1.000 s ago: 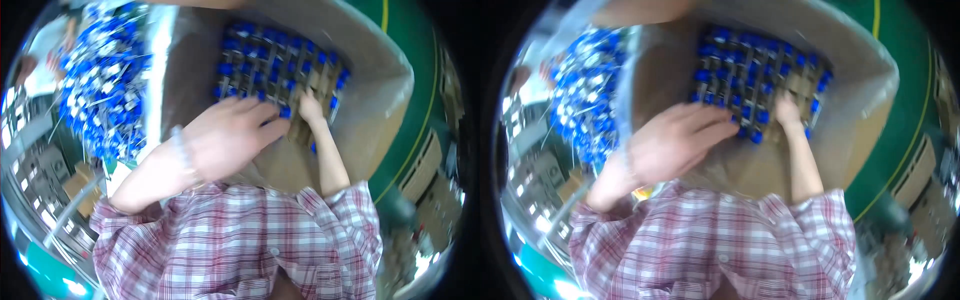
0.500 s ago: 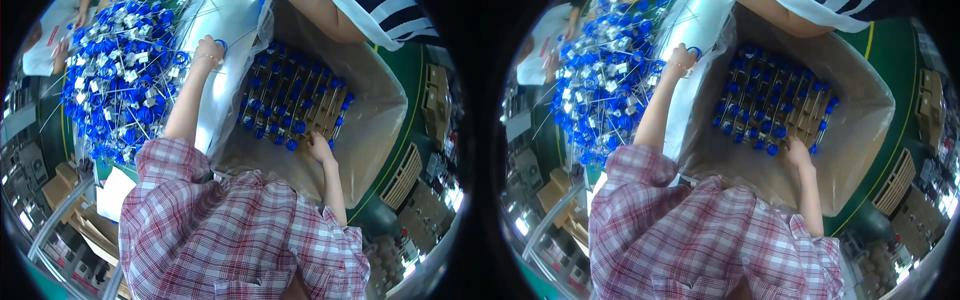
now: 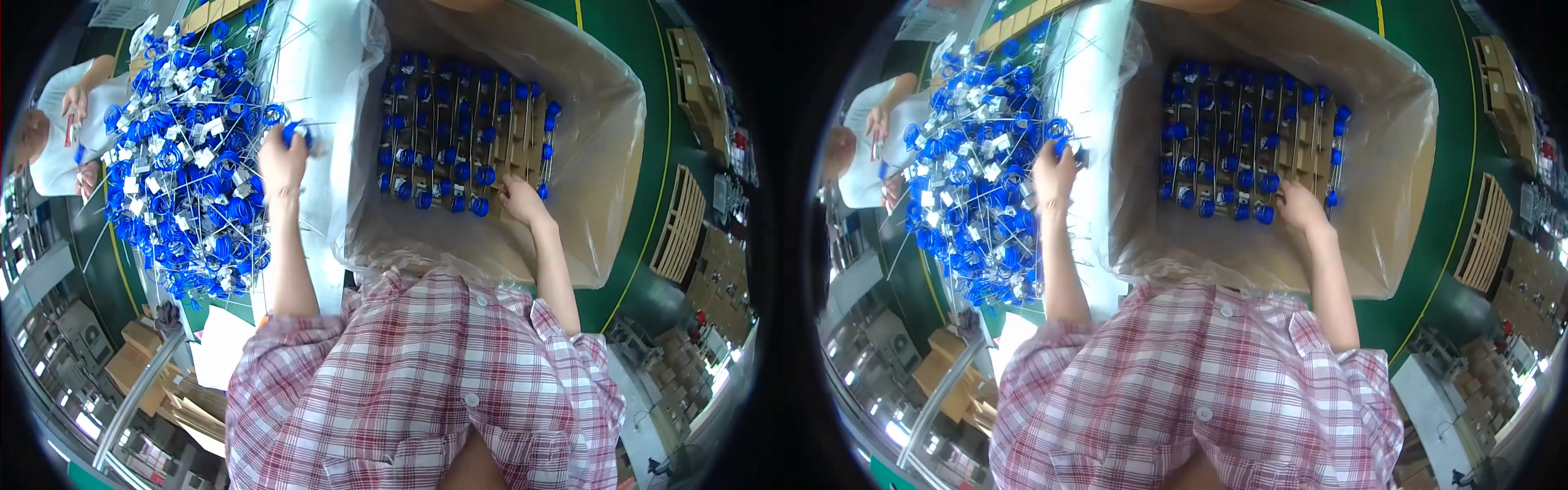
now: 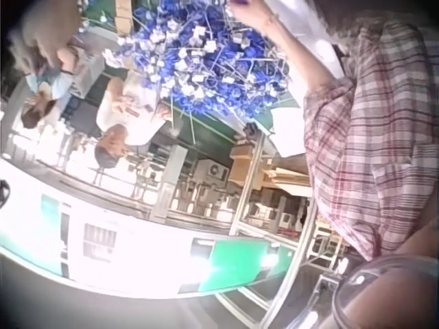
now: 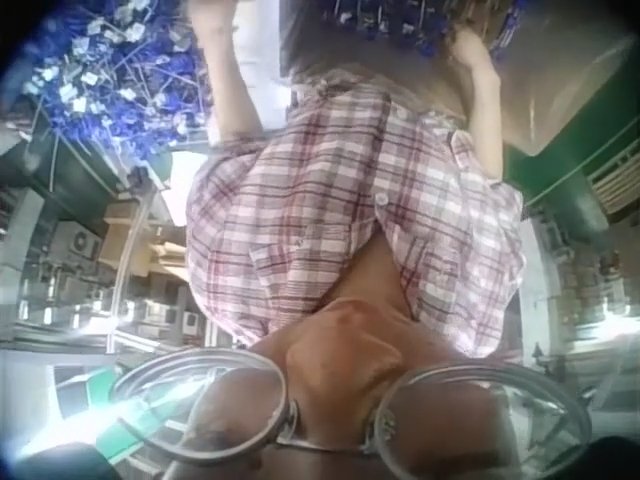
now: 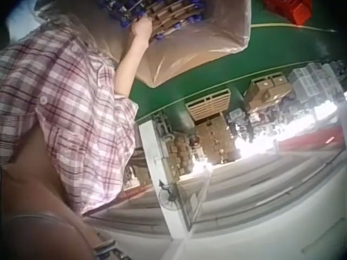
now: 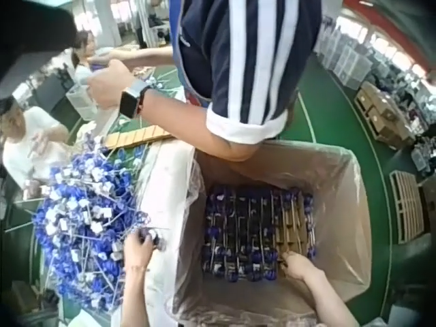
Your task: Packing small blue-capped industrial components into a cardboard box with a grid separator.
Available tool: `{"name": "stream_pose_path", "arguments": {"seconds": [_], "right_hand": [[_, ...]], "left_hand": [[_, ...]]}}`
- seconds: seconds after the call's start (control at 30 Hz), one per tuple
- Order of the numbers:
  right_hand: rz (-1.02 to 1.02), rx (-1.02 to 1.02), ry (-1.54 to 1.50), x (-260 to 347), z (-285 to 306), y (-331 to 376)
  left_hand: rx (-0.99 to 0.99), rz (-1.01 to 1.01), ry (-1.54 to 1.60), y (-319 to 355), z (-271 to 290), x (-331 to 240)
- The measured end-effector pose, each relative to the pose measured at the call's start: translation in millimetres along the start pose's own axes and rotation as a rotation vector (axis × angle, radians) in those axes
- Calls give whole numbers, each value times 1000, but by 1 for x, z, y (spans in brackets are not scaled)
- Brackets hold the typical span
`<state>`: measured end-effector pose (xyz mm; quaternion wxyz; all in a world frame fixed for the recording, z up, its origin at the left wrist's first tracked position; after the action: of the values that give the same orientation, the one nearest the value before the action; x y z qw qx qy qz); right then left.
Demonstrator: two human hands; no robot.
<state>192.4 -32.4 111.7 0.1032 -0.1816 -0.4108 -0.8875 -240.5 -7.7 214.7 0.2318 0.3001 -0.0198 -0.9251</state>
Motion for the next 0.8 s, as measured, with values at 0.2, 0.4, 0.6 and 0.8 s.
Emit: {"name": "stream_pose_path", "arguments": {"seconds": [0.2,0.4,0.6,0.8], "right_hand": [[-91,156,-44,10,27,16],[-246,307,-7,-64,39,-1],[-171,136,-154,-141,48,-48],[-68,228,-1084,-119,19,-47]], "left_hand": [[41,-185,93,94,138,-77],[424,-671,-242,128,92,-260],[913,-1227,-131,134,-103,-358],[974,-1368,-199,104,-292,-322]]}}
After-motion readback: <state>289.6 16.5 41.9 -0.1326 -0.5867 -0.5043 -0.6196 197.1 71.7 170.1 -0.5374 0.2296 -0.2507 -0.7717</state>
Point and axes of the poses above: each hand's wrist, its own y-axis away from the middle knuckle, its own z-axis out of the back of the hand, x = y × z, the point moved 10 cm from there along -y, towards the middle knuckle, and after that the axes turned 10 degrees about x, right-handed, at the moved point
